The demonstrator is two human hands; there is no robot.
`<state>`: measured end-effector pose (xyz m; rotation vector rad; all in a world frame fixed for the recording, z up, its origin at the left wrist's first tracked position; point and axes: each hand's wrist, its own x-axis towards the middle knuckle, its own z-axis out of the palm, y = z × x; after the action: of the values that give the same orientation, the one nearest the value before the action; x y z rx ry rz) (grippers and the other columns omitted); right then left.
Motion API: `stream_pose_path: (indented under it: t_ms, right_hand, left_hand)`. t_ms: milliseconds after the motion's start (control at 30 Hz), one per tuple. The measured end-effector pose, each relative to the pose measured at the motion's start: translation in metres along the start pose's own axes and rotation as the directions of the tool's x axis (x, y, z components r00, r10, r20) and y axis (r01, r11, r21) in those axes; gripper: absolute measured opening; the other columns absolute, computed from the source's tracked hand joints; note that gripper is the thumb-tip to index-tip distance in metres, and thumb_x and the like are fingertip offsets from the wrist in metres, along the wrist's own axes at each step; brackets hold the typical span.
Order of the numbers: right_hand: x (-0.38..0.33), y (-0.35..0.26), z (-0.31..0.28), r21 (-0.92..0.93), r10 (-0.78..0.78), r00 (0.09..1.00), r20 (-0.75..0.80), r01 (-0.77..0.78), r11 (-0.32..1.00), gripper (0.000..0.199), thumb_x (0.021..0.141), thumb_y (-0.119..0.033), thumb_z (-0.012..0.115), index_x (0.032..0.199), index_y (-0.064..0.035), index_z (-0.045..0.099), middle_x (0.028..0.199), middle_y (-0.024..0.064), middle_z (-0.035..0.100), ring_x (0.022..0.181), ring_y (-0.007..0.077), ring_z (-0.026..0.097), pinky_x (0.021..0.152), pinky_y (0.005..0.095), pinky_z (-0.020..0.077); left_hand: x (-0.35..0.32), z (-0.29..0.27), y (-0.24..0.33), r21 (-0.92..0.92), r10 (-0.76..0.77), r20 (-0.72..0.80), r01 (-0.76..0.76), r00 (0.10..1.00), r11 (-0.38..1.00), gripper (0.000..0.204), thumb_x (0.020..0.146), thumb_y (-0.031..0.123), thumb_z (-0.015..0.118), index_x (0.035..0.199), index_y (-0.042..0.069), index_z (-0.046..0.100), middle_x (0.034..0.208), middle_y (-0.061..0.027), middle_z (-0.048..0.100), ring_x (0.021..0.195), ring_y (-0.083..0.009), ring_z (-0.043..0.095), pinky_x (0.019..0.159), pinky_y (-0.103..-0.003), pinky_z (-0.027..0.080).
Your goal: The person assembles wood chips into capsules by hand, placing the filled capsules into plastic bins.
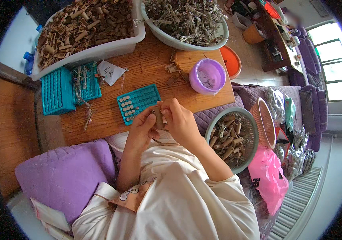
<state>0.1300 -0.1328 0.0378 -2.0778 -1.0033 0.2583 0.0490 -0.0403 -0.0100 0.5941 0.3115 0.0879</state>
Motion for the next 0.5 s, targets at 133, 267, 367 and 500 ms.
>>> stream_pose_path:
  t_ms: [133,267,367,500]
  right_hand:
    - [-0.003,0.004,0.004,0.018,0.003,1.000,-0.015,-0.003,1.000,0.008,0.078,-0.002,0.045,0.085,-0.0008,0.041,0.087,0.0164,0.056,0.072,0.0324,0.056,0.059,0.0341,0.0458]
    - [-0.005,0.005,0.008,-0.032,-0.029,0.999,-0.030,0.028,0.999,0.010,0.077,-0.001,0.046,0.086,-0.0004,0.042,0.088,0.0163,0.056,0.071,0.0324,0.055,0.058,0.0339,0.0457]
    - [-0.008,0.005,0.009,-0.054,-0.049,0.998,-0.028,0.047,0.997,0.012,0.076,0.001,0.046,0.088,-0.0002,0.043,0.088,0.0160,0.056,0.071,0.0323,0.055,0.057,0.0339,0.0453]
    - [-0.012,0.009,0.004,-0.043,0.029,0.999,0.036,-0.027,0.999,0.016,0.075,0.001,0.047,0.090,-0.0007,0.044,0.087,0.0152,0.054,0.071,0.0323,0.054,0.058,0.0340,0.0450]
  left_hand:
    - [-0.001,0.001,0.000,-0.017,0.008,-0.011,-0.008,1.000,1.000,0.038,0.083,0.022,0.046,0.113,0.000,0.039,0.087,-0.0040,0.054,0.070,-0.0106,0.058,0.042,-0.015,0.045]
    - [-0.002,-0.007,-0.006,0.144,0.012,-0.028,-0.008,1.000,0.990,0.033,0.086,0.020,0.042,0.114,0.004,0.040,0.091,-0.0036,0.053,0.072,-0.0093,0.056,0.045,-0.016,0.044]
    - [-0.003,-0.009,-0.007,0.207,0.028,-0.032,-0.021,0.999,0.978,0.036,0.084,0.024,0.044,0.113,0.004,0.041,0.086,-0.0022,0.054,0.067,-0.0073,0.055,0.043,-0.015,0.041]
    - [0.000,-0.007,-0.005,0.264,-0.004,0.012,0.000,1.000,0.964,0.042,0.082,0.031,0.048,0.112,0.004,0.041,0.080,-0.0012,0.055,0.061,-0.0060,0.054,0.041,-0.014,0.038]
